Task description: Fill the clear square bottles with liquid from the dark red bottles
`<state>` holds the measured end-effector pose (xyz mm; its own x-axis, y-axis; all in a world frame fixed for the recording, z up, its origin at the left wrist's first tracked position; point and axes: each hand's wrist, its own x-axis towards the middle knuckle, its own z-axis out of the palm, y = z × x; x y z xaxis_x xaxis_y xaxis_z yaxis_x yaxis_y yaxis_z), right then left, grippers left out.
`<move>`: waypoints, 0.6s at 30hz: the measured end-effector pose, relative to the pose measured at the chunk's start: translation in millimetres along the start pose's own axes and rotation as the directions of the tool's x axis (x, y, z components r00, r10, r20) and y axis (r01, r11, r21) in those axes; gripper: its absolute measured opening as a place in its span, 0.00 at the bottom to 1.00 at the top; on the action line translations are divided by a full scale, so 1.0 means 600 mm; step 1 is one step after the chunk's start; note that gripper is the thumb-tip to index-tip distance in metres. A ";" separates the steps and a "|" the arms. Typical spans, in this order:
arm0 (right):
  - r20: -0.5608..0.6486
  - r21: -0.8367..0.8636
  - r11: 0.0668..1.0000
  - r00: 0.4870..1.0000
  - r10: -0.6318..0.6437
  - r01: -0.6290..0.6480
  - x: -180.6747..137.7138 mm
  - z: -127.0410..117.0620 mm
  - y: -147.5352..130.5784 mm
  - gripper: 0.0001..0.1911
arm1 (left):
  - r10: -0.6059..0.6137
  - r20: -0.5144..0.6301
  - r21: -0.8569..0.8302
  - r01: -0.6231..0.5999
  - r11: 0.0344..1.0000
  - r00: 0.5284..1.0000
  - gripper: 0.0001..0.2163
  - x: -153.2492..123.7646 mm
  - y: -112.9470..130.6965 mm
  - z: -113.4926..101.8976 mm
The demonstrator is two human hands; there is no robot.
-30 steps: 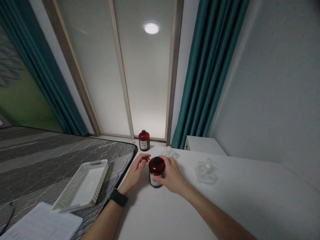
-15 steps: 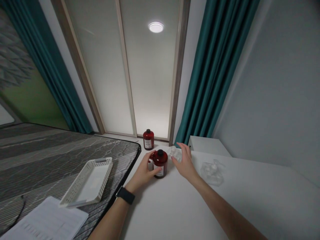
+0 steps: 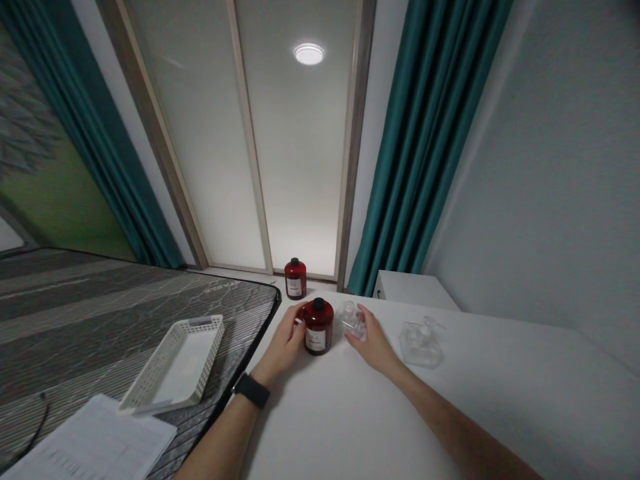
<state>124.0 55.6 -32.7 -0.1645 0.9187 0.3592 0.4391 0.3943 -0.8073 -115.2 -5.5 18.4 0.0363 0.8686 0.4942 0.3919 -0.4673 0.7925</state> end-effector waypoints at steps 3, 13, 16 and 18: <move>0.055 0.009 1.000 0.998 0.001 -0.002 -0.034 -0.028 -0.013 0.36 | 0.022 0.014 0.003 -0.022 1.000 1.000 0.18 0.000 0.000 0.001; 0.492 0.076 0.997 0.870 -0.028 -0.011 -0.120 -0.067 -0.100 0.43 | 0.010 -0.023 0.043 -0.009 0.999 1.000 0.19 -0.005 -0.012 0.006; 0.607 0.137 0.990 0.788 -0.100 0.020 -0.121 -0.075 -0.098 0.52 | -0.002 -0.044 0.063 0.005 0.998 0.999 0.21 -0.008 -0.017 0.006; 0.625 0.204 0.979 0.767 -0.144 0.018 -0.114 -0.083 -0.085 0.49 | -0.018 -0.070 0.075 0.024 0.997 0.997 0.21 -0.009 -0.018 0.007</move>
<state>156.6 -28.8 7.2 -0.7413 0.6637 0.0997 0.2465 0.4074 -0.8794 -115.6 -4.1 5.5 -0.0356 0.8632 0.5036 0.4603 -0.4331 0.7749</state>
